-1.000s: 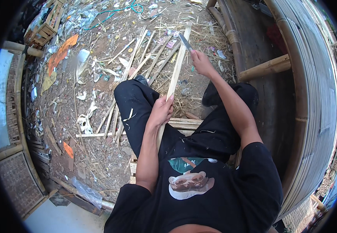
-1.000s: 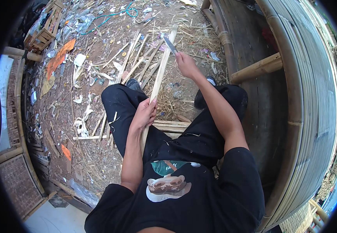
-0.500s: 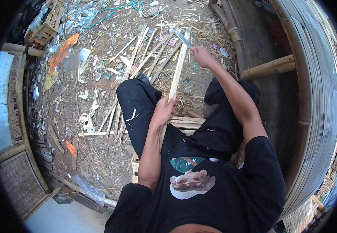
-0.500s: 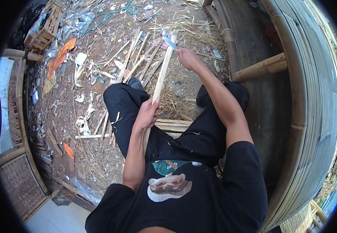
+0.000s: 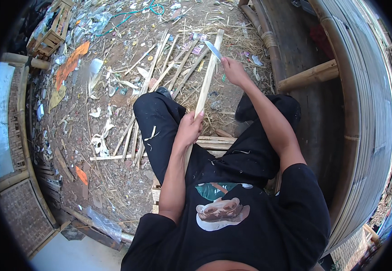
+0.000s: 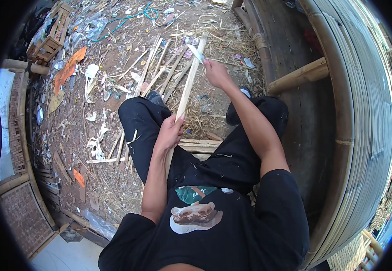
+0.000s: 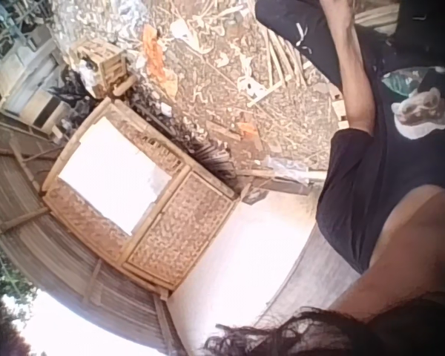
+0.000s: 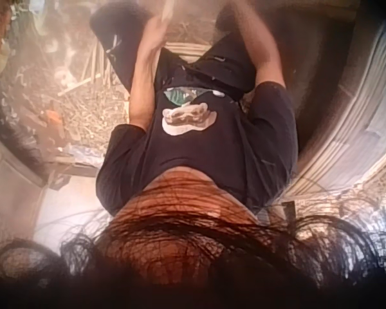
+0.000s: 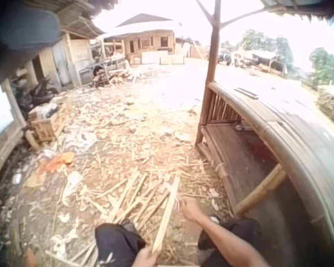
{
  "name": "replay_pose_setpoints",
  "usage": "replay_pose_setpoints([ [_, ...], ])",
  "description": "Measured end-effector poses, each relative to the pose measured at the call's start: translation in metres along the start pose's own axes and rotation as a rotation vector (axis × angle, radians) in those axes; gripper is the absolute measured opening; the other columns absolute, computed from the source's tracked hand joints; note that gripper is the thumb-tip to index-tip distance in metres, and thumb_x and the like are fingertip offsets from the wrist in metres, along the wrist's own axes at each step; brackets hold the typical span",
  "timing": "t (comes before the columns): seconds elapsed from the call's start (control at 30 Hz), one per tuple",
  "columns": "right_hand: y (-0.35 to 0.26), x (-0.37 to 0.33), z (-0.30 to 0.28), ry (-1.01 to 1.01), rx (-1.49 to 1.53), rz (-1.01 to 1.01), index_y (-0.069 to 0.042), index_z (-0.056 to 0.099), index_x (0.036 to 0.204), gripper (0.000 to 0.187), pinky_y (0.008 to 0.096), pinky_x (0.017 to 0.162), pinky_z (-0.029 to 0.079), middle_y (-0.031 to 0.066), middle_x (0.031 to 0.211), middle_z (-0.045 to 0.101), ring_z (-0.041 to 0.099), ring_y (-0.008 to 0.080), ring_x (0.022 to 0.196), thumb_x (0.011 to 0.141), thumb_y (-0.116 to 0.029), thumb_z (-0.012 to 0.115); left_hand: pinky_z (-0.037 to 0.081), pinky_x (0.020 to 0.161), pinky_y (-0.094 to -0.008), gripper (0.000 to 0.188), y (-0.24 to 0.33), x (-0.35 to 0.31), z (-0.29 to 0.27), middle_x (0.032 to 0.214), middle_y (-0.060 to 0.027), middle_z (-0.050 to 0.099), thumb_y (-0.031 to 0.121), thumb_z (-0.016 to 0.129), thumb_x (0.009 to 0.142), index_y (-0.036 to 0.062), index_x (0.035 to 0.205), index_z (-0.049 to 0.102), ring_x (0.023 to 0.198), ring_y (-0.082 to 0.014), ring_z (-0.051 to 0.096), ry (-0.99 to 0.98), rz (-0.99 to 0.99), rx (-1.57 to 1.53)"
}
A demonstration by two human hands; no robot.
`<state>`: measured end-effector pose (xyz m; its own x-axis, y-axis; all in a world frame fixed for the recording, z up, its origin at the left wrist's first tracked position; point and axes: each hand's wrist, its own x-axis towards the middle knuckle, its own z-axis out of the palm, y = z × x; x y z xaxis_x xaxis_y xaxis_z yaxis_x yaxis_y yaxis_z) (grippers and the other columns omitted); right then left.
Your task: The person whittles a bamboo stick with a small knife while sitting on a low wooden bench.
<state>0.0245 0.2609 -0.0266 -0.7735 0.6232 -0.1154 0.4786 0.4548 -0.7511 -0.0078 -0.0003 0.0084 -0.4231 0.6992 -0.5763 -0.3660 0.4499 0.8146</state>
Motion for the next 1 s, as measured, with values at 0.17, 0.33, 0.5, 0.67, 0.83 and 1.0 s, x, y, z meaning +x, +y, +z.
replay_pose_setpoints([
  [0.17, 0.024, 0.037, -0.013, 0.145, -0.028, 0.114, 0.001, 0.061, 0.094, 0.045, 0.0514, 0.080, 0.044, 0.0269, 0.093, 0.062, 0.057, 0.0463, 0.090, 0.098, -0.036, 0.036, 0.023, 0.029, -0.0220, 0.032, 0.003, -0.001, 0.002, 0.050, 0.0065, 0.034, 0.034, 0.046, 0.100, 0.0084, 0.081, 0.044, 0.033, -0.0034, 0.028, -0.064, 0.003, -0.037],
  [0.33, 0.023, 0.040, 0.001, 0.221, -0.139, 0.092, 0.001, 0.061, 0.095, 0.044, 0.0516, 0.084, 0.044, 0.0290, 0.096, 0.061, 0.057, 0.0467, 0.095, 0.099, -0.034, 0.034, 0.024, 0.029, -0.0225, 0.031, 0.004, -0.004, 0.002, 0.049, 0.0065, 0.032, 0.033, 0.045, 0.100, 0.0086, 0.081, 0.044, 0.033, -0.0039, 0.027, -0.049, -0.009, -0.020],
  [0.5, 0.027, 0.042, -0.006, 0.045, -0.153, 0.112, 0.001, 0.061, 0.097, 0.044, 0.0501, 0.081, 0.046, 0.0283, 0.092, 0.063, 0.059, 0.0448, 0.089, 0.099, -0.034, 0.033, 0.025, 0.029, -0.0227, 0.032, 0.005, -0.001, 0.001, 0.050, 0.0064, 0.033, 0.033, 0.044, 0.101, 0.0079, 0.081, 0.044, 0.033, -0.0035, 0.028, -0.037, 0.013, 0.015],
  [0.67, 0.014, 0.013, 0.000, -0.131, 0.059, 0.168, 0.000, 0.058, 0.093, 0.048, 0.0435, 0.054, 0.050, 0.0205, 0.073, 0.062, 0.059, 0.0313, 0.048, 0.100, -0.042, 0.035, 0.025, 0.029, -0.0223, 0.031, 0.006, -0.005, -0.001, 0.051, 0.0063, 0.034, 0.032, 0.044, 0.101, 0.0077, 0.081, 0.045, 0.034, -0.0031, 0.029, 0.017, -0.011, 0.040],
  [0.83, 0.006, -0.001, -0.005, -0.091, 0.032, 0.130, 0.000, 0.058, 0.090, 0.045, 0.0427, 0.064, 0.048, 0.0188, 0.073, 0.061, 0.062, 0.0316, 0.065, 0.100, -0.039, 0.036, 0.027, 0.030, -0.0241, 0.033, 0.003, 0.002, -0.006, 0.052, 0.0039, 0.040, 0.033, 0.046, 0.099, 0.0062, 0.080, 0.048, 0.035, -0.0048, 0.035, 0.002, 0.001, -0.016],
  [1.0, -0.011, -0.037, 0.007, -0.356, 0.062, 0.005, -0.001, 0.056, 0.085, 0.043, 0.0376, 0.066, 0.044, 0.0127, 0.070, 0.055, 0.055, 0.0240, 0.069, 0.099, -0.039, 0.040, 0.025, 0.030, -0.0232, 0.033, 0.000, 0.000, -0.006, 0.051, 0.0046, 0.037, 0.034, 0.046, 0.100, 0.0072, 0.080, 0.047, 0.034, -0.0043, 0.031, 0.040, -0.003, 0.005],
])
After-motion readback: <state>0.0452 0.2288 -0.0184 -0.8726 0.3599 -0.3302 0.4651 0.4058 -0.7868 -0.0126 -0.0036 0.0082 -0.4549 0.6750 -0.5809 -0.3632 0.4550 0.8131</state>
